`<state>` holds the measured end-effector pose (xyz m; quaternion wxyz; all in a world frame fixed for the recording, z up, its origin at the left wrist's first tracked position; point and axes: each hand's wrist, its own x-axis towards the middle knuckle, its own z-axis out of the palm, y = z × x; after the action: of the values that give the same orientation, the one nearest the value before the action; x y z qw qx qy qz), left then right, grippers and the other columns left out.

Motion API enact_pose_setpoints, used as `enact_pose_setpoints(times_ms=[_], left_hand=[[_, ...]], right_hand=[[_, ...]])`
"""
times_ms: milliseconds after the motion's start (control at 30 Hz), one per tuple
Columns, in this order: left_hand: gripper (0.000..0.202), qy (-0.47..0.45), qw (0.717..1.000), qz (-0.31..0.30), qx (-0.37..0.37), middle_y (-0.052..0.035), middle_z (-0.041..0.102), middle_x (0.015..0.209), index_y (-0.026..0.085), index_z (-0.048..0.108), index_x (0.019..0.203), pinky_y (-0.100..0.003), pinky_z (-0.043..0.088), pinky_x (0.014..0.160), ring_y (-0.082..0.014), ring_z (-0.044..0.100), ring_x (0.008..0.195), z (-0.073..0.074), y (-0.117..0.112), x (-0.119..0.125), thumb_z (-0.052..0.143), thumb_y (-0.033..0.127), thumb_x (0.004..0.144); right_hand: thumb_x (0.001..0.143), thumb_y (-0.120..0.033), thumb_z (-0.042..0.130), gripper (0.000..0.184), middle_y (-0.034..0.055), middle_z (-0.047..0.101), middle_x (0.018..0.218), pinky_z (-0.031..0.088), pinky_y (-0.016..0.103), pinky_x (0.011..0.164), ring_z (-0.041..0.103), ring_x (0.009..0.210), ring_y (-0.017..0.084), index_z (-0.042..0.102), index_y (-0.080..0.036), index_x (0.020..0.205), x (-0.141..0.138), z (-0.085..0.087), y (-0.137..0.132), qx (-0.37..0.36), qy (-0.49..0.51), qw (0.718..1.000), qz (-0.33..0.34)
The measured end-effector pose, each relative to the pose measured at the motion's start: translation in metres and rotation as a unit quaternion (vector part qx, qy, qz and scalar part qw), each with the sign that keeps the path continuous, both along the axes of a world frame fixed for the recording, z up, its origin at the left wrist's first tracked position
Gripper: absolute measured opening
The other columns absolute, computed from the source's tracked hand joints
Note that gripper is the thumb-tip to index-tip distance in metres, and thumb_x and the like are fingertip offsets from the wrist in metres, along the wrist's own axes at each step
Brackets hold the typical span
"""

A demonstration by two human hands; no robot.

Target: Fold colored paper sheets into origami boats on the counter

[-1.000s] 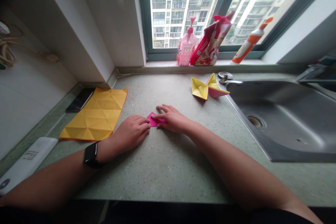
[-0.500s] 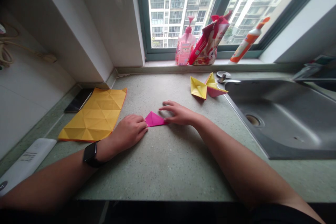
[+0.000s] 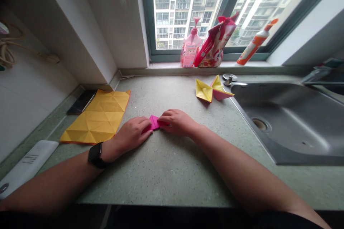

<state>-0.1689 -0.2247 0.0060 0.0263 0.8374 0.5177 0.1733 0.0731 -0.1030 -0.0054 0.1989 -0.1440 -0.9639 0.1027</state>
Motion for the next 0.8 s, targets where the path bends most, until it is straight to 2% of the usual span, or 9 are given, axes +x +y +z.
enact_pose_setpoints(times_ms=[100, 233, 367, 500, 600, 700, 800], left_hand=[[0.008, -0.033, 0.999, 0.002, -0.005, -0.0097, 0.073, 0.106, 0.019, 0.067, 0.101, -0.040, 0.055, 0.088, -0.0271, 0.069, 0.098, 0.001, 0.001, 0.000, 0.065, 0.026, 0.105], [0.006, -0.110, 0.994, 0.008, -0.006, -0.0087, 0.072, 0.109, 0.019, 0.066, 0.107, -0.039, 0.056, 0.089, -0.0250, 0.069, 0.100, 0.002, 0.003, -0.001, 0.061, 0.021, 0.104], [0.014, -0.202, 0.979, 0.023, -0.002, -0.0066, 0.071, 0.109, 0.020, 0.065, 0.112, -0.036, 0.058, 0.090, -0.0219, 0.070, 0.100, 0.001, 0.006, -0.003, 0.061, 0.014, 0.100], [0.023, -0.300, 0.953, 0.038, -0.018, -0.0060, 0.068, 0.116, 0.021, 0.064, 0.119, -0.032, 0.063, 0.084, -0.0176, 0.072, 0.092, -0.001, 0.007, -0.002, 0.063, 0.014, 0.097], [0.032, -0.362, 0.931, 0.035, -0.018, -0.0078, 0.066, 0.127, 0.022, 0.065, 0.127, -0.031, 0.066, 0.085, -0.0177, 0.074, 0.098, 0.000, 0.007, 0.000, 0.065, 0.016, 0.095], [0.027, -0.411, 0.911, 0.029, -0.020, -0.0080, 0.067, 0.126, 0.022, 0.070, 0.120, -0.031, 0.066, 0.088, -0.0207, 0.072, 0.111, 0.000, 0.008, 0.002, 0.065, 0.018, 0.094], [0.020, -0.474, 0.878, 0.043, -0.058, -0.0079, 0.070, 0.122, 0.021, 0.071, 0.114, -0.030, 0.065, 0.084, -0.0199, 0.075, 0.104, 0.000, 0.010, 0.002, 0.065, 0.021, 0.094]], right_hand=[[0.101, -0.027, 0.071, 0.018, 0.0064, 0.082, 0.103, 0.061, 0.039, 0.084, 0.075, 0.092, 0.023, 0.083, -0.027, 0.114, -0.001, 0.000, -0.002, 0.005, 0.010, 1.000, -0.022], [0.103, -0.028, 0.069, 0.021, 0.0076, 0.082, 0.106, 0.060, 0.037, 0.080, 0.076, 0.092, 0.023, 0.080, -0.025, 0.120, -0.002, -0.005, -0.004, 0.002, 0.030, 0.998, -0.049], [0.101, -0.026, 0.070, 0.026, 0.0082, 0.083, 0.110, 0.062, 0.036, 0.081, 0.078, 0.094, 0.023, 0.078, -0.025, 0.125, -0.004, -0.009, -0.004, -0.007, 0.086, 0.994, -0.068], [0.099, -0.019, 0.067, 0.024, 0.0065, 0.083, 0.110, 0.064, 0.036, 0.083, 0.079, 0.093, 0.021, 0.077, -0.025, 0.119, -0.006, -0.004, -0.009, -0.051, 0.152, 0.985, -0.068], [0.098, -0.018, 0.067, 0.024, 0.0059, 0.083, 0.109, 0.067, 0.034, 0.082, 0.080, 0.090, 0.019, 0.075, -0.024, 0.119, -0.010, 0.003, -0.016, -0.091, 0.203, 0.973, -0.066], [0.098, -0.019, 0.068, 0.032, 0.0066, 0.081, 0.114, 0.069, 0.035, 0.084, 0.080, 0.094, 0.020, 0.071, -0.025, 0.129, -0.013, 0.006, -0.024, -0.113, 0.248, 0.961, -0.055], [0.098, -0.021, 0.070, 0.043, 0.0076, 0.078, 0.120, 0.070, 0.038, 0.087, 0.079, 0.100, 0.021, 0.065, -0.027, 0.140, -0.017, 0.005, -0.029, -0.134, 0.269, 0.953, -0.037]])
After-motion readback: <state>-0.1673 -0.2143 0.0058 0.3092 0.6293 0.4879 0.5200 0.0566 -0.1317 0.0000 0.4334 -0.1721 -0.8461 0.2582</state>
